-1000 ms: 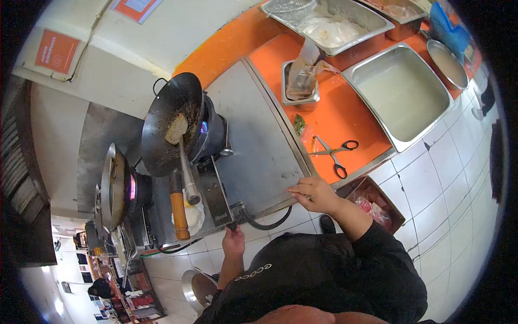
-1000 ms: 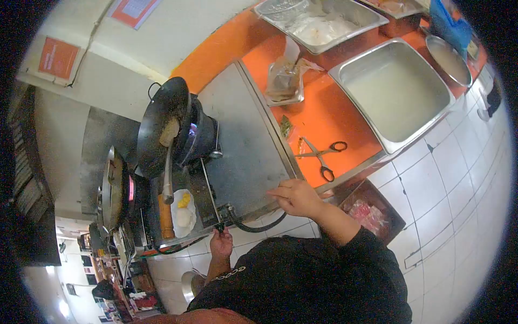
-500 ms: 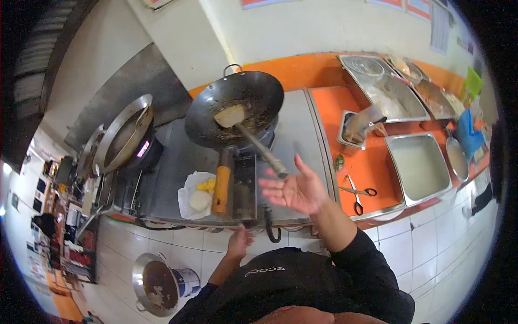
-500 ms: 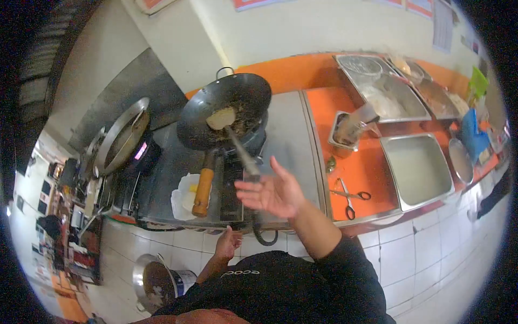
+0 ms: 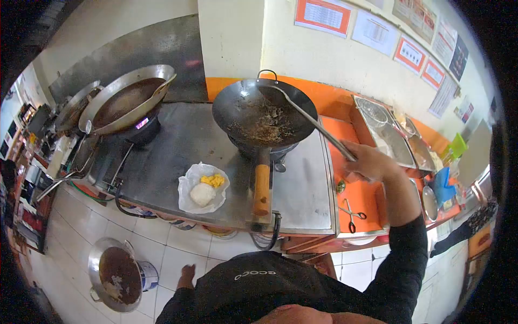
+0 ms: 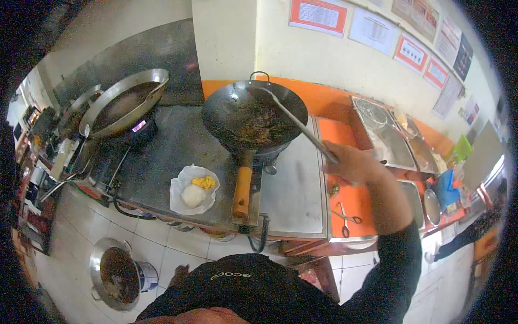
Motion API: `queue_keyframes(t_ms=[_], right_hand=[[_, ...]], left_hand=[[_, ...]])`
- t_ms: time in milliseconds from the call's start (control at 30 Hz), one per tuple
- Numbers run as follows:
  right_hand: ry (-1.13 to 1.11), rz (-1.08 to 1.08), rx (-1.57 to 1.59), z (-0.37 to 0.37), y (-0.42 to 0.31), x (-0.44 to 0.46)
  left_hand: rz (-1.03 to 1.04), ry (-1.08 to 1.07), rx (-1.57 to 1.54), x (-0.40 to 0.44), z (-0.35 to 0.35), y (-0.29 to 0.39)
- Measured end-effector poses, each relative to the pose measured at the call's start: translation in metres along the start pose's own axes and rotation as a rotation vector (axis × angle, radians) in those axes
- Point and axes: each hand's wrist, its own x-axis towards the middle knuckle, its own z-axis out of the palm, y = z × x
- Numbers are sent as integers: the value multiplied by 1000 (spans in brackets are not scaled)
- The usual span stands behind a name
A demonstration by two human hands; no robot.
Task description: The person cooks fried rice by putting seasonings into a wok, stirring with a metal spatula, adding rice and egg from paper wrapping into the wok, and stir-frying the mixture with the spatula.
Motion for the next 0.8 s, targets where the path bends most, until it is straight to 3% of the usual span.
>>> queue_keyframes(t_ms=[33,67,100,167,233,367,400,433,467,500,533,667,767,800], right_hand=[[91,-182,-153,-8,24,0],[180,-366,-306,-17,44,2],[145,-324,-417,-29,30,-13],[43,-196,-577,-56,-6,-49],[-90,-24,-670,-69,-32,-64],[-60,-197,-602,-51,-33,-43],[-172,-87,-659,-46,-36,-24],[-103,17,-660,-28,-38,-7],[-30,117,-661,-13,-36,10],[-31,86,-718,-7,-27,25],[-26,50,-774,-5,-18,40],[-2,-229,-657,-53,-20,-3],[-235,-90,-513,-77,-36,-39],[-233,-127,-530,-74,-34,-36]], left_hand=[[-311,-223,-246,-29,-26,-1],[-568,-50,-516,-44,27,-20],[-238,-210,-115,-34,80,-56],[-8,-210,28,-55,101,-72],[-635,-255,-440,-60,89,-61],[-503,-140,-557,-78,-14,-10],[-434,-98,-590,-85,-37,1],[-247,-203,-288,-33,5,-9],[-197,-232,-246,4,42,-18],[-20,-192,-198,26,54,-23],[-56,-212,-273,15,10,-12],[47,49,-312,38,-8,-11],[-61,-28,-305,-19,-72,11],[-221,-89,-431,-47,-80,16]])
